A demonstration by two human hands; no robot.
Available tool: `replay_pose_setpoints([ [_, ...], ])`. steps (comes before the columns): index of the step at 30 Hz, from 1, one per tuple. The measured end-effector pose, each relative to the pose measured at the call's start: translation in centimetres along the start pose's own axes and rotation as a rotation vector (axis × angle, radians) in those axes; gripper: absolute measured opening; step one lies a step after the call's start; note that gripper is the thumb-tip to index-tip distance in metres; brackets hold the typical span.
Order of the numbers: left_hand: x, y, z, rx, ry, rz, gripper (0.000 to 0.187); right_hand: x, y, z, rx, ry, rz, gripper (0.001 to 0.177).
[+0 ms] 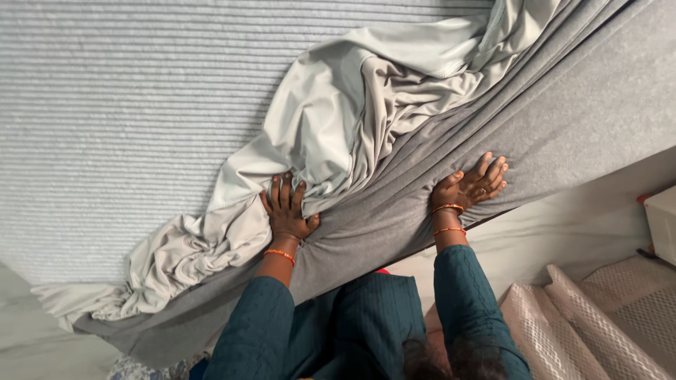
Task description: The person removes a gray fitted sheet from a mattress, folds it, and places it aside. Then the person picks up a brown floral pillowcase, inserts a white pillow into it, and adjusts the pillow on the mattress.
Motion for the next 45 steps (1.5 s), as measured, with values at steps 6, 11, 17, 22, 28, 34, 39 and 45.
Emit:
replay_pose_setpoints([
  [6, 0.2, 0.6, 0.0, -0.004, 0.002, -0.013, 0.074, -0.5, 1.2, -0.5, -0.010, 0.028, -0.001, 0.066],
  [11, 0.2, 0.4, -0.2, 0.000, -0.011, -0.019, 0.073, -0.6, 1.9, -0.5, -0.014, 0.019, 0.007, 0.067],
  [17, 0.0, 0.3, -0.1, -0.008, -0.022, -0.017, 0.073, -0.6, 2.2, -0.7, -0.024, 0.036, 0.002, 0.066],
  [22, 0.1, 0.5, 0.2, -0.001, -0.016, -0.009, 0.074, -1.0, 2.1, -0.2, -0.040, -0.003, -0.015, 0.065],
  [28, 0.5, 0.8, 0.2, 0.006, -0.078, -0.051, 0.073, -0.7, 2.2, -1.2, -0.004, -0.052, -0.035, 0.066],
  [34, 0.4, 0.9, 0.2, 0.012, -0.106, -0.049, 0.072, -2.3, 2.5, -0.9, 0.131, -0.061, -0.023, 0.071],
  [39, 0.1, 0.3, 0.4, 0.149, -0.189, -0.111, 0.070, -3.1, 2.7, -0.6, 0.171, -0.082, -0.039, 0.071],
  [45, -0.9, -1.0, -0.4, 0.043, -0.145, -0.100, 0.073, -3.4, 2.8, -0.5, 0.194, -0.105, -0.045, 0.070],
])
Point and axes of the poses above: each hand's wrist, its own z-axis away from the middle knuckle, its own y-axis out of the palm, x = y × z, the point moved 2 cm from there along -z, towards the middle knuckle, and after that the axes turned 11 degrees about x, right-handed, at the moved point
